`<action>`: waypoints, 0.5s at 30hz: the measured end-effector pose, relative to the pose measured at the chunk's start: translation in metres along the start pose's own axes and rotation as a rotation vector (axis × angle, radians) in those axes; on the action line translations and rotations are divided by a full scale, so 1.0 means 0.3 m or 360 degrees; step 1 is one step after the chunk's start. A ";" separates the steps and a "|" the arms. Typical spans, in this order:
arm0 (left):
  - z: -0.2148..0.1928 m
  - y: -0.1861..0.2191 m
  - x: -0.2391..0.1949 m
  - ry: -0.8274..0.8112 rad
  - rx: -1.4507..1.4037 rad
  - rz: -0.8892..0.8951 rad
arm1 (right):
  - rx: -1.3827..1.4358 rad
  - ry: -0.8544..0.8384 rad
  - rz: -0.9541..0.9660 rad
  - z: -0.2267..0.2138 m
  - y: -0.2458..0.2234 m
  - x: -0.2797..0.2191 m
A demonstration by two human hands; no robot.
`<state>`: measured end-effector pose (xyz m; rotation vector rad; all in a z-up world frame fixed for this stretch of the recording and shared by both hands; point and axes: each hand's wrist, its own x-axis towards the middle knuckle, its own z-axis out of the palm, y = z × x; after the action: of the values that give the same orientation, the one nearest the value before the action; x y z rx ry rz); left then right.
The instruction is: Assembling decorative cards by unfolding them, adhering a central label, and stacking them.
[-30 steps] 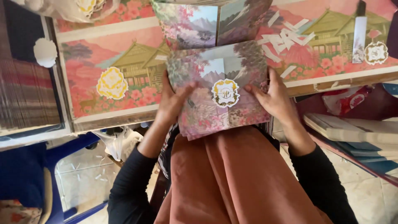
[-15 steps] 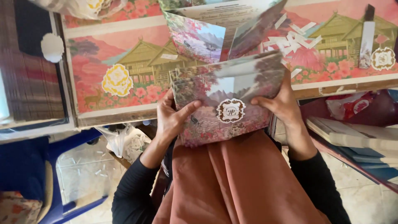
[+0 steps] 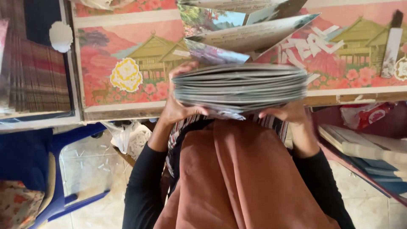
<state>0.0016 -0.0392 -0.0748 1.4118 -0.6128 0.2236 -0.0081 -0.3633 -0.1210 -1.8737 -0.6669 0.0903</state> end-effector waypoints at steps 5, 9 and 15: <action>0.055 -0.038 -0.050 0.0510 0.0450 -0.0442 | 0.0282 0.0794 0.0096 0.044 -0.004 0.020; 0.044 -0.122 -0.020 0.0051 -0.0246 -0.0724 | 0.0095 0.1211 0.0428 -0.043 -0.053 -0.107; 0.120 -0.078 0.187 -0.0389 -0.0165 -0.0327 | 0.0344 0.1914 -0.0178 -0.471 -0.014 -0.291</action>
<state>0.0501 -0.0895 -0.0642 1.4004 -0.6634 -0.1444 -0.0313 -0.5228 -0.0816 -1.3376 0.0887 -0.9286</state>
